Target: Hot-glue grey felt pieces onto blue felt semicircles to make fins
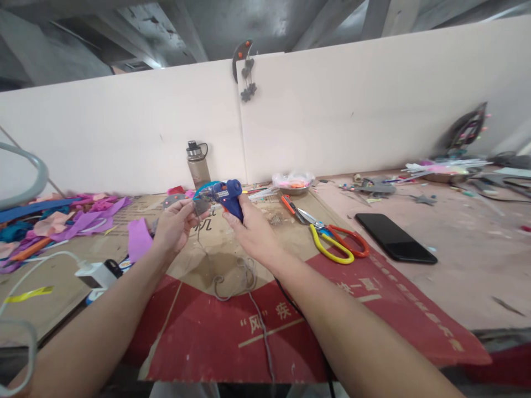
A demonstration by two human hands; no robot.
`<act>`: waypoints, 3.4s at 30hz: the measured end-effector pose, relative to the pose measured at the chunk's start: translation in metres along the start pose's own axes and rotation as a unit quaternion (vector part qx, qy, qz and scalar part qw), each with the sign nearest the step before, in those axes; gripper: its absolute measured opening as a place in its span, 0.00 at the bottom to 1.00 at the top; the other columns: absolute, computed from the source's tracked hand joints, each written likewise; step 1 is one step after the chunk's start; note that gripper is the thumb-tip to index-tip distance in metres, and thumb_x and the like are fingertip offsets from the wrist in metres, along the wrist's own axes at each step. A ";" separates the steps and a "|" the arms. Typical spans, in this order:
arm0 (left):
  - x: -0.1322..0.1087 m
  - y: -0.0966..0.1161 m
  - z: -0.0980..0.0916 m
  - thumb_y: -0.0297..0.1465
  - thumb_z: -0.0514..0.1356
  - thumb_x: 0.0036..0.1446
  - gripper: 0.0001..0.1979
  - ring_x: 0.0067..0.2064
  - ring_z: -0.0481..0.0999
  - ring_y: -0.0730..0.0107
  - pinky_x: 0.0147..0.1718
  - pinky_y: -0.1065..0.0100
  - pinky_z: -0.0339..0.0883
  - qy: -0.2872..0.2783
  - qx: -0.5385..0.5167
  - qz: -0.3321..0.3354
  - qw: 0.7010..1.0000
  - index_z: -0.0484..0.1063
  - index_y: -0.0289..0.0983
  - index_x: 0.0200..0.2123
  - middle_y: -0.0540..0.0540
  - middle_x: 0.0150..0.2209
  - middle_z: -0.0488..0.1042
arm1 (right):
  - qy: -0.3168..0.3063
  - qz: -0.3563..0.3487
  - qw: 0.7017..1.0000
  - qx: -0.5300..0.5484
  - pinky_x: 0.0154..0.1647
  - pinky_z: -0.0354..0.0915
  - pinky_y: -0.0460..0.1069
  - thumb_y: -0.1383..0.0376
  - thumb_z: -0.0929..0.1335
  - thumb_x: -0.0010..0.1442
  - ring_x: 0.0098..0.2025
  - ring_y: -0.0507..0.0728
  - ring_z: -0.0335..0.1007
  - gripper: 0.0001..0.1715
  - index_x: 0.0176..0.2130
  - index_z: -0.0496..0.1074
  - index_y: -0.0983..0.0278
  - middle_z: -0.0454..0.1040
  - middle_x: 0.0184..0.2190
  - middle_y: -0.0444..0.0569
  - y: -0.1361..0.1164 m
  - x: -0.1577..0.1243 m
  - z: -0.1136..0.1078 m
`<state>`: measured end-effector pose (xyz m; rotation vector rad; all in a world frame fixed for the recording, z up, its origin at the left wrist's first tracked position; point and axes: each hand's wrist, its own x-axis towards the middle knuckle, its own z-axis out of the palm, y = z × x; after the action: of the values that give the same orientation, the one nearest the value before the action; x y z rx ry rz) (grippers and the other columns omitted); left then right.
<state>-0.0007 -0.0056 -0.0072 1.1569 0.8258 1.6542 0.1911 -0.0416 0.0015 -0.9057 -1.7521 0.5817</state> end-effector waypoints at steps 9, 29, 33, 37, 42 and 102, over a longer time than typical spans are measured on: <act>-0.003 -0.001 0.004 0.35 0.67 0.44 0.12 0.34 0.75 0.72 0.40 0.60 0.73 0.019 0.030 0.020 0.999 0.72 0.34 0.29 0.48 0.32 0.74 | 0.000 -0.052 0.995 -0.080 0.46 0.62 0.55 0.63 0.60 0.61 0.46 0.60 0.67 0.20 0.53 0.60 0.63 0.71 0.46 0.54 0.007 0.000 0.003; -0.002 -0.005 0.003 0.36 0.66 0.44 0.12 0.36 0.76 0.68 0.39 0.61 0.73 0.016 0.054 0.035 0.998 0.72 0.34 0.30 0.46 0.33 0.75 | 0.000 -0.053 0.991 -0.126 0.43 0.63 0.53 0.63 0.60 0.61 0.45 0.61 0.68 0.15 0.49 0.62 0.62 0.71 0.44 0.54 0.008 -0.002 0.003; -0.002 -0.006 0.003 0.35 0.66 0.44 0.11 0.36 0.76 0.69 0.40 0.60 0.73 0.017 0.052 0.033 0.998 0.72 0.34 0.29 0.47 0.32 0.75 | -0.006 -0.047 0.990 -0.136 0.42 0.63 0.53 0.63 0.60 0.61 0.42 0.60 0.69 0.16 0.50 0.61 0.62 0.72 0.42 0.53 0.006 -0.002 0.003; -0.003 -0.005 0.004 0.35 0.66 0.44 0.11 0.35 0.76 0.69 0.41 0.59 0.72 0.024 0.049 0.029 0.998 0.72 0.35 0.29 0.48 0.31 0.75 | -0.005 -0.040 0.989 -0.140 0.40 0.63 0.52 0.64 0.60 0.61 0.42 0.60 0.69 0.15 0.49 0.61 0.62 0.72 0.42 0.53 0.005 -0.002 0.003; -0.005 -0.003 0.006 0.35 0.66 0.44 0.11 0.35 0.76 0.69 0.41 0.59 0.72 0.026 0.048 0.028 0.998 0.72 0.34 0.29 0.47 0.32 0.75 | -0.006 -0.033 0.989 -0.141 0.41 0.64 0.52 0.64 0.60 0.61 0.42 0.59 0.69 0.16 0.49 0.61 0.63 0.72 0.41 0.53 0.002 -0.003 0.001; -0.006 0.009 0.008 0.32 0.63 0.47 0.06 0.37 0.77 0.64 0.39 0.58 0.72 0.025 0.016 0.038 0.999 0.70 0.37 0.27 0.46 0.29 0.75 | 0.041 -0.043 0.989 -0.138 0.48 0.62 0.57 0.64 0.61 0.60 0.48 0.62 0.67 0.27 0.58 0.58 0.63 0.71 0.48 0.56 0.010 0.001 -0.005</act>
<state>0.0049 -0.0147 0.0014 1.1851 0.8511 1.7453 0.1989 -0.0350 -0.0040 -1.0222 -1.8135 0.2443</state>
